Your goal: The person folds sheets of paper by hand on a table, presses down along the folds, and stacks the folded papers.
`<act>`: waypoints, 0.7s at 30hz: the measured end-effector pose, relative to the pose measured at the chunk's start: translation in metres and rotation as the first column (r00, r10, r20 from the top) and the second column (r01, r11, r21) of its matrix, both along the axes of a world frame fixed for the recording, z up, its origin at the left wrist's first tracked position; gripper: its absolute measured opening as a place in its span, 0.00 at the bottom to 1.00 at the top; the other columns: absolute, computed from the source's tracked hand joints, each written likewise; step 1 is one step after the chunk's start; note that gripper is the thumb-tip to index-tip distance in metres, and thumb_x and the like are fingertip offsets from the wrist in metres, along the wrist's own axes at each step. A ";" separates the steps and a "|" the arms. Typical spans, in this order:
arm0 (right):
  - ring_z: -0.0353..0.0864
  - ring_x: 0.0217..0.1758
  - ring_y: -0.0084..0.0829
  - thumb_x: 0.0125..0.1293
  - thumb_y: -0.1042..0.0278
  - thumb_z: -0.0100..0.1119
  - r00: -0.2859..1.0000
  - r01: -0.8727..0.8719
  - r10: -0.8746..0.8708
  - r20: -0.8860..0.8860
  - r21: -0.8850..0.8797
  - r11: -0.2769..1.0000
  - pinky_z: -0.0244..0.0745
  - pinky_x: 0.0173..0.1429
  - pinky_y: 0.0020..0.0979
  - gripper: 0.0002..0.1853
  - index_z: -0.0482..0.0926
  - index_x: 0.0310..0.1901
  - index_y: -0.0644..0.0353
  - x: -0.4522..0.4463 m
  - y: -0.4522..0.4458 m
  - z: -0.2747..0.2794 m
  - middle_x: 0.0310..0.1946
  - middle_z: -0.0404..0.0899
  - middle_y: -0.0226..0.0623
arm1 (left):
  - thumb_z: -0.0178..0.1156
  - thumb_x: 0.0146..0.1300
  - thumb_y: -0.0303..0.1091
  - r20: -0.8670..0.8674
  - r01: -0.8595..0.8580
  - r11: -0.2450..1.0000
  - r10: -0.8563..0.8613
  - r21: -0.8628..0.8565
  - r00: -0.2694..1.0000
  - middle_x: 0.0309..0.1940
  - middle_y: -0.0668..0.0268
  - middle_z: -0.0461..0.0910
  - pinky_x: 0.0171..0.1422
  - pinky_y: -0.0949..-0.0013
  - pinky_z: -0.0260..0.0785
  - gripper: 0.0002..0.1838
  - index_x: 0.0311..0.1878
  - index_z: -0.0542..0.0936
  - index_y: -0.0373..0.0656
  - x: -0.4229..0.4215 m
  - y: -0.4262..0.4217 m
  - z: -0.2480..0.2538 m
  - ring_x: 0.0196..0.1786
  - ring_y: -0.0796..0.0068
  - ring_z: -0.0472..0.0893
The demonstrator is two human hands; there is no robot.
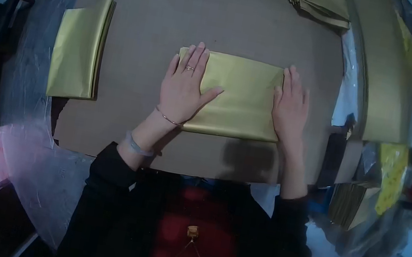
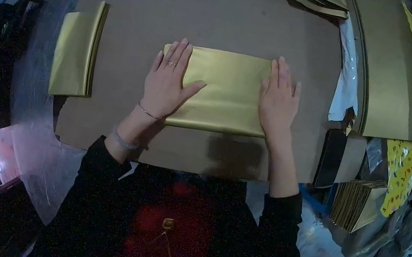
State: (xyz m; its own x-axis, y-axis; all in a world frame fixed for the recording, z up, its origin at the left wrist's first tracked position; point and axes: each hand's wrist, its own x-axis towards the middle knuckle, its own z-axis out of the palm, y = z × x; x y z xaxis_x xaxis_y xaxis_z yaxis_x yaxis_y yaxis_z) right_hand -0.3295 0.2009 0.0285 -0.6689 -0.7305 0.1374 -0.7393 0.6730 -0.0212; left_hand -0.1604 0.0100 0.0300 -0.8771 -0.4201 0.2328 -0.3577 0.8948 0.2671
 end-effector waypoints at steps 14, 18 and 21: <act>0.55 0.75 0.33 0.72 0.54 0.42 0.959 -0.281 0.282 0.004 -0.086 0.956 0.50 0.73 0.50 0.26 0.61 0.69 0.54 0.043 -0.065 -0.004 0.72 0.57 0.32 | 0.54 0.60 0.62 0.053 -0.008 0.999 0.011 -0.047 0.999 0.71 0.57 0.58 0.74 0.51 0.48 0.44 0.70 0.59 0.38 0.000 0.000 -0.004 0.74 0.58 0.56; 0.59 0.73 0.30 0.71 0.51 0.45 0.961 -0.275 0.270 -0.060 -0.097 0.957 0.54 0.70 0.51 0.27 0.63 0.68 0.51 0.044 -0.066 -0.006 0.70 0.61 0.29 | 0.53 0.61 0.62 -0.004 0.012 0.999 -0.013 -0.042 1.000 0.70 0.54 0.59 0.73 0.50 0.49 0.44 0.69 0.60 0.36 0.003 0.001 -0.005 0.73 0.54 0.57; 0.60 0.72 0.31 0.71 0.51 0.45 0.957 -0.291 0.286 -0.056 -0.126 0.948 0.55 0.70 0.51 0.27 0.63 0.68 0.53 0.044 -0.065 -0.009 0.70 0.61 0.30 | 0.53 0.61 0.62 0.015 0.001 1.000 -0.001 -0.028 1.000 0.68 0.52 0.61 0.73 0.49 0.50 0.43 0.68 0.62 0.35 0.001 0.001 -0.003 0.72 0.54 0.58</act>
State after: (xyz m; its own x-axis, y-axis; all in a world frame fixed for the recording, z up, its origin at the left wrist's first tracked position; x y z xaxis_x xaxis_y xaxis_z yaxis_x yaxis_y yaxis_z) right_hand -0.2856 0.1356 0.0197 -0.4249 -0.8655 0.2654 -0.9034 0.4239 -0.0640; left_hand -0.1589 0.0114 0.0274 -0.8810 -0.4127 0.2315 -0.3604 0.9022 0.2369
